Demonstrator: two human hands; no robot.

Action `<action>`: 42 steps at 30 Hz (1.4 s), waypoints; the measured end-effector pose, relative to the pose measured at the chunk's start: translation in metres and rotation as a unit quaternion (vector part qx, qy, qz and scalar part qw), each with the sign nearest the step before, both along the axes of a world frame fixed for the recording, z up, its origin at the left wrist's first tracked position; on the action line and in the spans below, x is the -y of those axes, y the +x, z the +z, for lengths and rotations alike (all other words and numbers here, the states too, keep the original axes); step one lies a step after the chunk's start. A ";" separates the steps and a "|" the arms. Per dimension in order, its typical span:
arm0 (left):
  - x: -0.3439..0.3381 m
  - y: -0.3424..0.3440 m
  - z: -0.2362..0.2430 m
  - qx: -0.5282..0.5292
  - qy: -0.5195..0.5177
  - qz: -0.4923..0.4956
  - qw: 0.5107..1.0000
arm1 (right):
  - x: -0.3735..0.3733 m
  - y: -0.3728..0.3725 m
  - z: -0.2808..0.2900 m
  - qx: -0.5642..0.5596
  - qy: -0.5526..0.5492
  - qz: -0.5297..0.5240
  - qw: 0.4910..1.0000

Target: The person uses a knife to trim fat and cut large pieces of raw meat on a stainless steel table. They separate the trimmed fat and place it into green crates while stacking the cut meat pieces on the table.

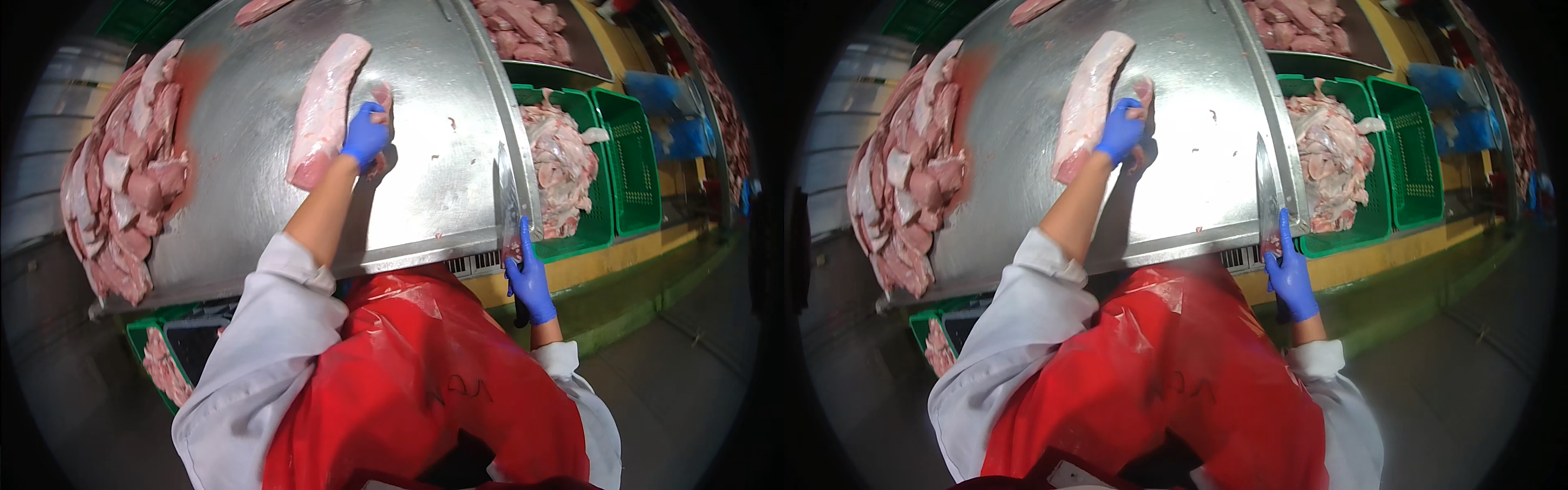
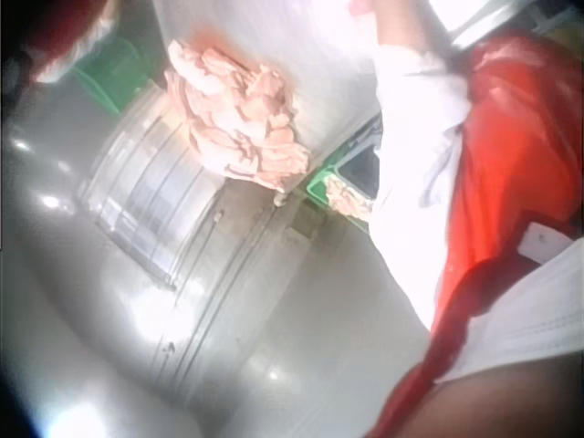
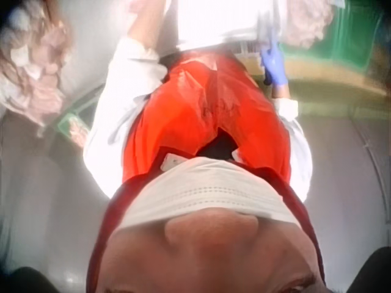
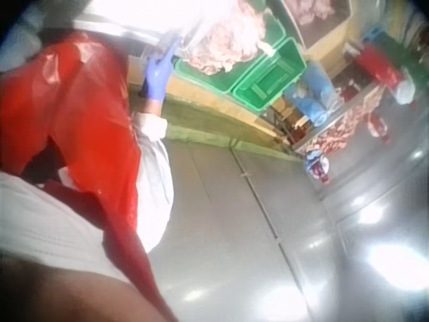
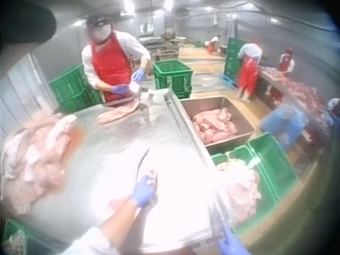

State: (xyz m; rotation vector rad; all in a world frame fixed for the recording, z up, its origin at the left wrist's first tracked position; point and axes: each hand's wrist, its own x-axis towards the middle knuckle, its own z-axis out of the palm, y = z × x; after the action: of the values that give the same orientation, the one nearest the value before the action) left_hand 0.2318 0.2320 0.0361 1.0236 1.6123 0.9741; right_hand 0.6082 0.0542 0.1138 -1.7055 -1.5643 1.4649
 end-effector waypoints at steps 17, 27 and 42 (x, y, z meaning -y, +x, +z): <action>0.565 -0.191 0.199 -0.531 -0.440 0.086 0.719 | -0.156 -0.057 -0.053 -0.023 0.141 0.229 0.963; 0.002 -0.087 0.025 -0.483 -0.040 0.014 0.875 | -0.152 -0.094 -0.019 0.016 0.099 0.189 0.977; -0.094 -0.088 -0.009 -0.006 -0.129 -0.197 0.972 | -0.024 0.018 0.001 0.051 -0.061 -0.109 0.991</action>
State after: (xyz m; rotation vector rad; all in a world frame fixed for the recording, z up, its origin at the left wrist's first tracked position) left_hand 0.1438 0.3256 0.0268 1.1117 1.4263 0.4789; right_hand 0.6264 0.0777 0.1151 -1.9809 -1.3095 1.4067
